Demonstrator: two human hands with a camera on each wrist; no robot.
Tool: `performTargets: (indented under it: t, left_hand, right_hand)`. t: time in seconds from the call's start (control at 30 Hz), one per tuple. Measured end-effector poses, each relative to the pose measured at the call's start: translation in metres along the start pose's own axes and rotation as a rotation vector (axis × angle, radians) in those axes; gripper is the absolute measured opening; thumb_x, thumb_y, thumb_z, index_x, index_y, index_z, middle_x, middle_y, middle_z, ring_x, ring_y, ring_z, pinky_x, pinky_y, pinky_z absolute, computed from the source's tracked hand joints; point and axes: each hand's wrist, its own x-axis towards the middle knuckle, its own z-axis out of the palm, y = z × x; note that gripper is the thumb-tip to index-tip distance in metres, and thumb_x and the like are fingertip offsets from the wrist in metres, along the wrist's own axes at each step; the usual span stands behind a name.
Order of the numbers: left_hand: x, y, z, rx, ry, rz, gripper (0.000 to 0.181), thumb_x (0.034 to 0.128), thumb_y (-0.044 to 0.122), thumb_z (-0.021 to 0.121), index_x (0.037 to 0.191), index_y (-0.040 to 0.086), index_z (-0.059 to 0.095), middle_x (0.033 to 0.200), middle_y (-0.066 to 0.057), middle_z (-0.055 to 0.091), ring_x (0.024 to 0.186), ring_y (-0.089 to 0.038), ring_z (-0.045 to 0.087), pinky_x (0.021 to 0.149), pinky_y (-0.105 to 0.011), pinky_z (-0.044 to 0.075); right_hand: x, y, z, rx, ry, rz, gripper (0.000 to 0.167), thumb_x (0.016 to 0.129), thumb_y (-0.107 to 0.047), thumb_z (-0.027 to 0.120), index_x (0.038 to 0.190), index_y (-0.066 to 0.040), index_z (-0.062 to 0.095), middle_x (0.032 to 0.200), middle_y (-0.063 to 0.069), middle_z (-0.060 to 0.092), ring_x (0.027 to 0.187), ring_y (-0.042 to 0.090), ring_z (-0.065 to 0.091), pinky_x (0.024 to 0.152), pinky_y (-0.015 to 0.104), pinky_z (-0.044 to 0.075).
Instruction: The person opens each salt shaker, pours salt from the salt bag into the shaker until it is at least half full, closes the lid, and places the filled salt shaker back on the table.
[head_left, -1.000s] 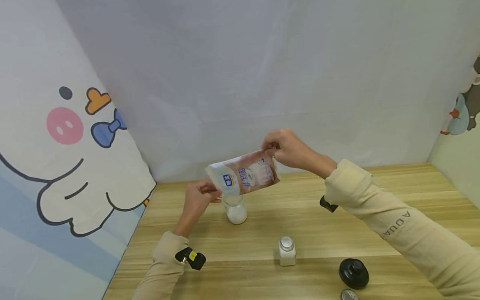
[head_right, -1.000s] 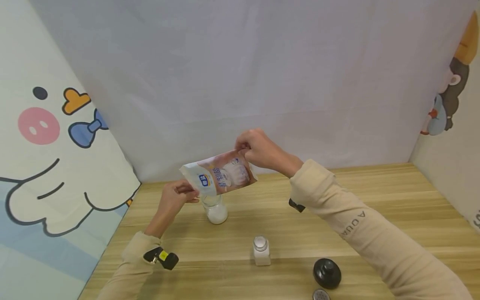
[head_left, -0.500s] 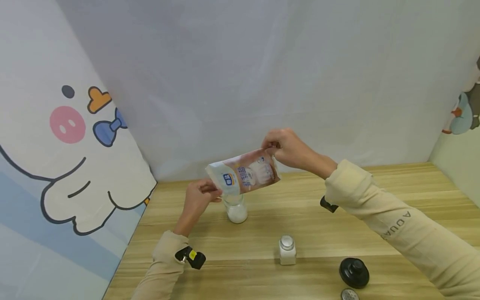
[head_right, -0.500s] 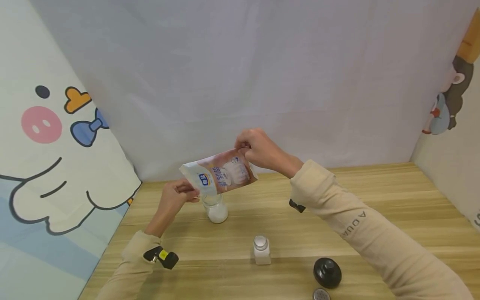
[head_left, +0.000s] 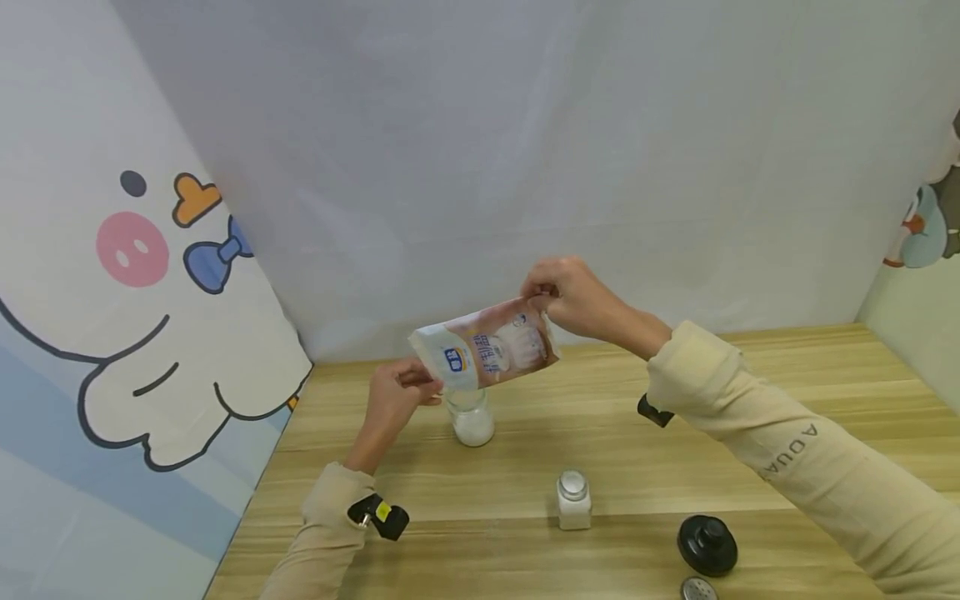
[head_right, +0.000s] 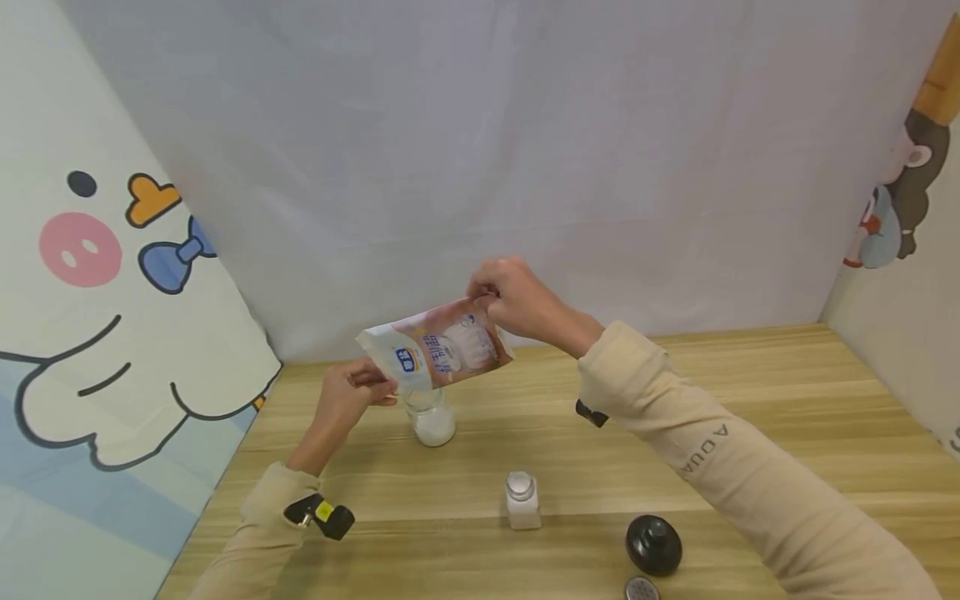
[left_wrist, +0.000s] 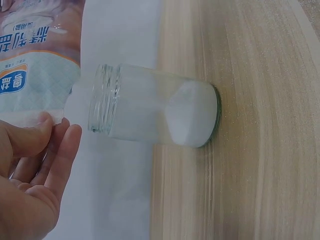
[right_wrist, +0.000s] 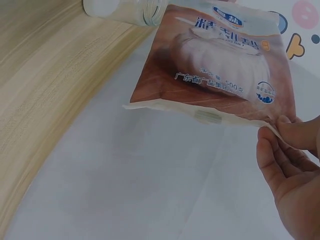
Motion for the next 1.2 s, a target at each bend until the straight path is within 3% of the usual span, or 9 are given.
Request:
performTargets:
  t: [0.63,0.87,1.2]
  left_hand:
    - [-0.0010,0.0003,-0.0017,-0.006,0.009,0.008,0.014,0.0759,-0.013,0.068,0.089,-0.010,0.066,0.084,-0.019,0.069,0.072,-0.025,0.068,0.065,-0.036,0.060]
    - [-0.0031,-0.0003,0.0031,-0.017,-0.016,-0.006,0.017,0.0768,-0.012,0.068,0.093,-0.011,0.065,0.089,-0.022,0.068,0.075,-0.026,0.068,0.067,-0.036,0.060]
    - [-0.0032,0.0043,-0.0022,-0.001,-0.004,0.008,0.016,0.0774,-0.011,0.068,0.093,-0.011,0.065,0.088,-0.021,0.069,0.076,-0.028,0.068,0.067,-0.037,0.060]
  right_hand:
    - [-0.0009,0.0002,0.0020,0.025,0.013,0.001,0.016,0.085,0.010,0.060,0.083,-0.001,0.071,0.078,0.008,0.062,0.065,0.018,0.051,0.055,0.030,0.043]
    - [-0.0053,0.0010,0.0006,0.020,0.018,-0.001,0.015,0.085,0.010,0.061,0.082,-0.001,0.071,0.076,0.008,0.061,0.065,0.017,0.051,0.055,0.030,0.042]
    - [-0.0010,-0.0004,0.0038,0.025,0.053,-0.027,0.018,0.084,0.012,0.059,0.081,-0.001,0.071,0.077,0.008,0.063,0.066,0.018,0.052,0.056,0.030,0.044]
